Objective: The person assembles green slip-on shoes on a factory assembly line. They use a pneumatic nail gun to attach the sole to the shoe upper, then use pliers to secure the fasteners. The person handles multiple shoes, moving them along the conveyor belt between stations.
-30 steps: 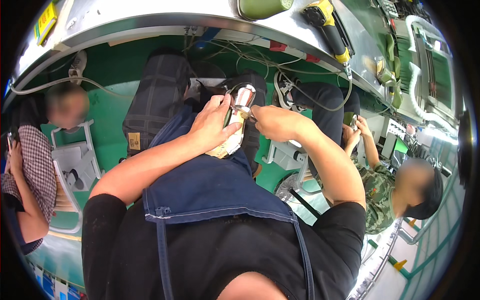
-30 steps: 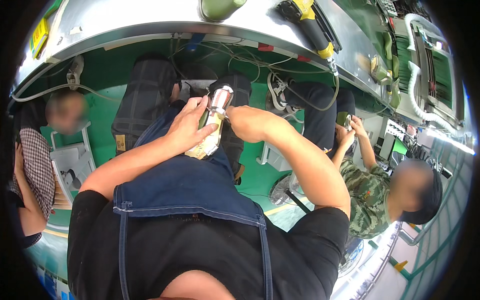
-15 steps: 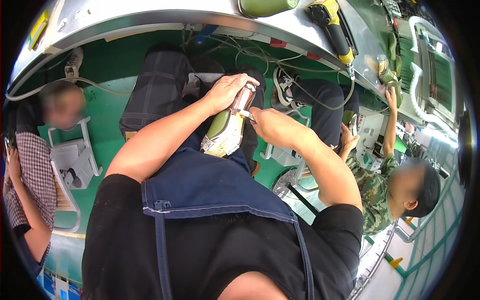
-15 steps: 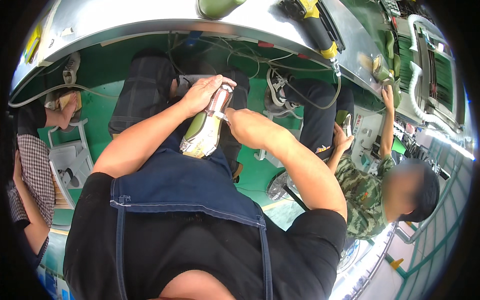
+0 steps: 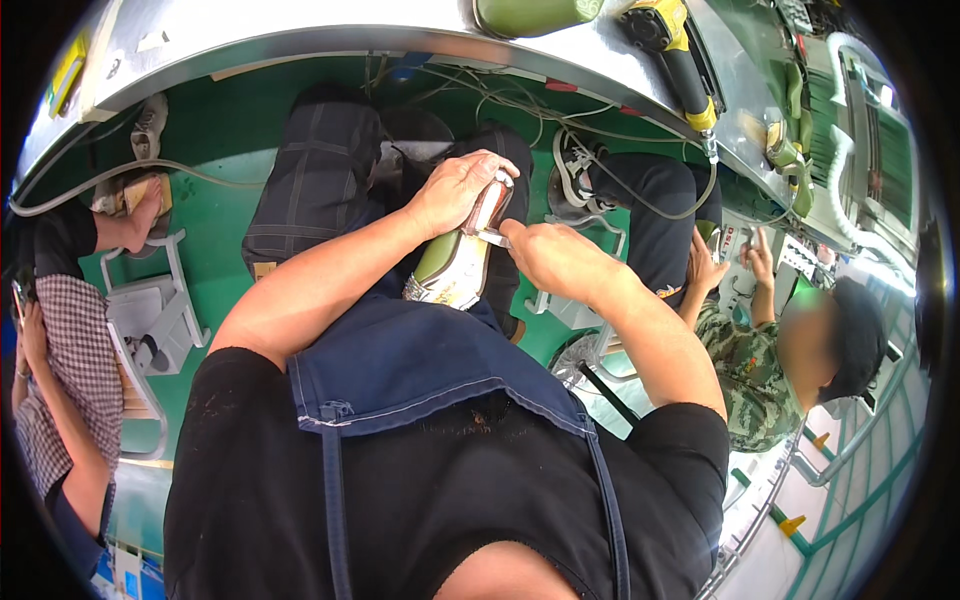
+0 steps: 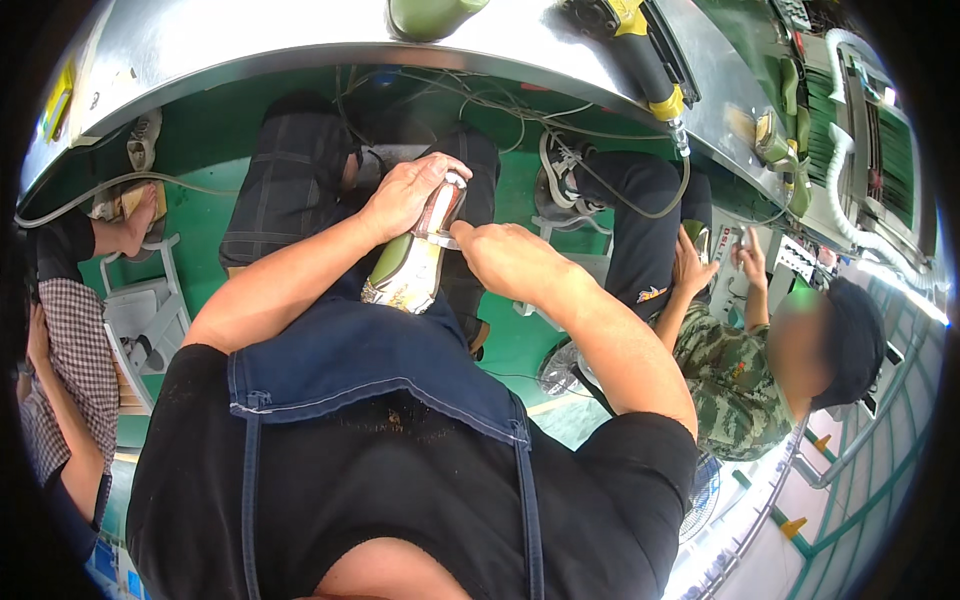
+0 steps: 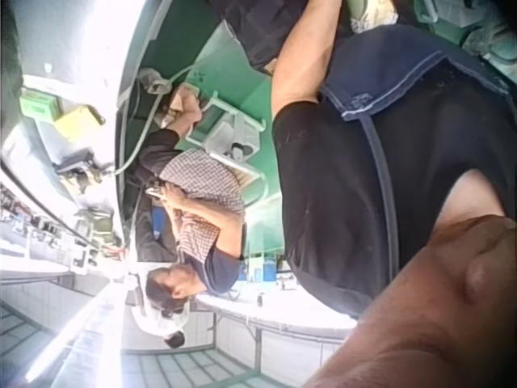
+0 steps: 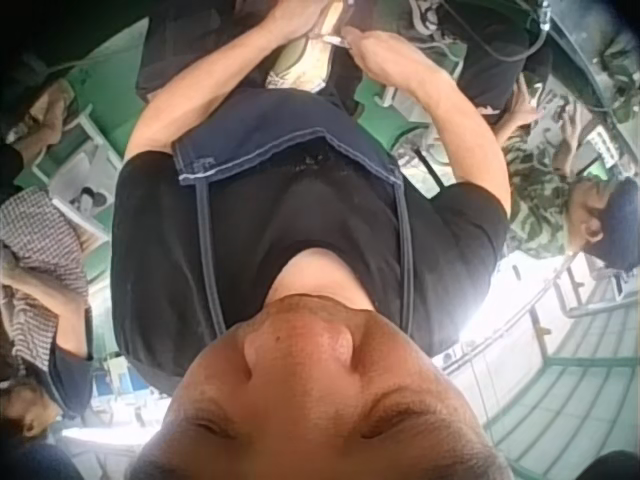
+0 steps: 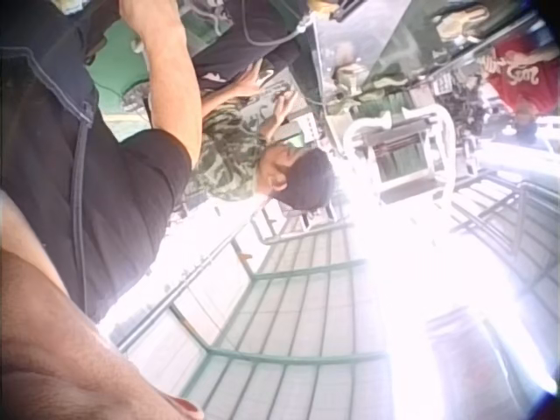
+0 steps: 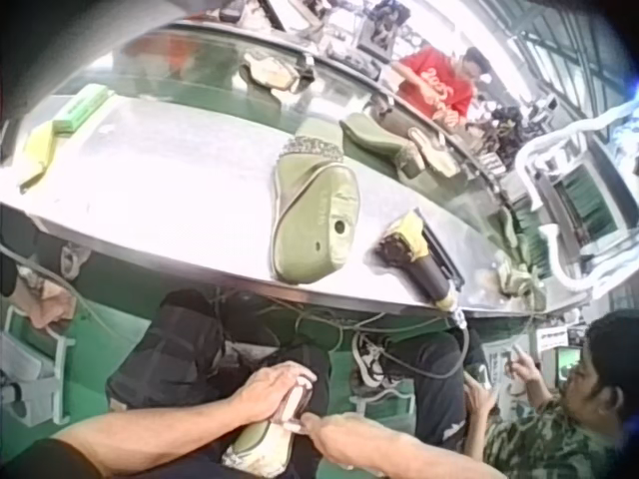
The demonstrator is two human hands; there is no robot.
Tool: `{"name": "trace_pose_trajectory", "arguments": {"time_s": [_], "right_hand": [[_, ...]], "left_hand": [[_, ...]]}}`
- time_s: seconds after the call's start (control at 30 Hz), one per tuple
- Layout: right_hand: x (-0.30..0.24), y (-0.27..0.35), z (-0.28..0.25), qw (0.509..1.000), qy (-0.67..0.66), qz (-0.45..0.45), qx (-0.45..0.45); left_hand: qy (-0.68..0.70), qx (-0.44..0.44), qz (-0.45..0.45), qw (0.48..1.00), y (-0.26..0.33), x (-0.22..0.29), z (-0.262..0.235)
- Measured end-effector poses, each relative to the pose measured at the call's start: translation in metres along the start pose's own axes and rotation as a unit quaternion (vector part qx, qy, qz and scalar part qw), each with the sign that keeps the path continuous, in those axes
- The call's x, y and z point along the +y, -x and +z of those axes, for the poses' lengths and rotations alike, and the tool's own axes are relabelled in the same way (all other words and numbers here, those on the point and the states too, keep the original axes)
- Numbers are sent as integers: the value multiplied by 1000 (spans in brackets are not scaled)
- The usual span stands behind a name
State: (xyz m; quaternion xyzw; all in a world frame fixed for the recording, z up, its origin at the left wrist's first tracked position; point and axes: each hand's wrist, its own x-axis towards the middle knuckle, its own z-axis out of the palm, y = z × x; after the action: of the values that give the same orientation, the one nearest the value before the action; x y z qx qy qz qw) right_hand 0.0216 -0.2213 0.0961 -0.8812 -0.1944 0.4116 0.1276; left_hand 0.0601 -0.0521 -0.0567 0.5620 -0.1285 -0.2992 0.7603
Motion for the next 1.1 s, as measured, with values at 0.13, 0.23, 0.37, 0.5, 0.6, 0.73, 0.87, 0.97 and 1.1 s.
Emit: {"name": "trace_pose_trajectory", "arguments": {"time_s": [0.13, 0.23, 0.37, 0.5, 0.6, 0.73, 0.87, 0.97, 1.1], "right_hand": [[1, 2, -2, 1000, 11, -15, -2], [0, 2, -4, 1000, 18, -15, -11], [-8, 3, -3, 998, 58, -1, 4], [-15, 6, -5, 994, 107, -2, 29], [-10, 6, 0, 988, 143, -15, 49], [-8, 8, 8, 980, 176, -34, 84], [-9, 9, 15, 974, 201, -30, 103], [-13, 9, 14, 969, 230, -17, 93], [-15, 10, 4, 983, 180, 10, 18]], "left_hand": [[-12, 5, 13, 1000, 0, -2, 1], [-3, -5, -1, 1000, 0, -1, -1], [-1, -9, 3, 1000, 0, -2, -1], [-99, 7, 51, 994, 3, -1, -6], [-184, 73, 81, 977, 25, -21, -2], [-66, 76, -131, 986, 61, -20, 1], [196, 33, -327, 924, 66, 13, -1], [222, 23, -349, 910, 63, 24, -4], [194, 1, -354, 915, 59, 33, -6]]}}
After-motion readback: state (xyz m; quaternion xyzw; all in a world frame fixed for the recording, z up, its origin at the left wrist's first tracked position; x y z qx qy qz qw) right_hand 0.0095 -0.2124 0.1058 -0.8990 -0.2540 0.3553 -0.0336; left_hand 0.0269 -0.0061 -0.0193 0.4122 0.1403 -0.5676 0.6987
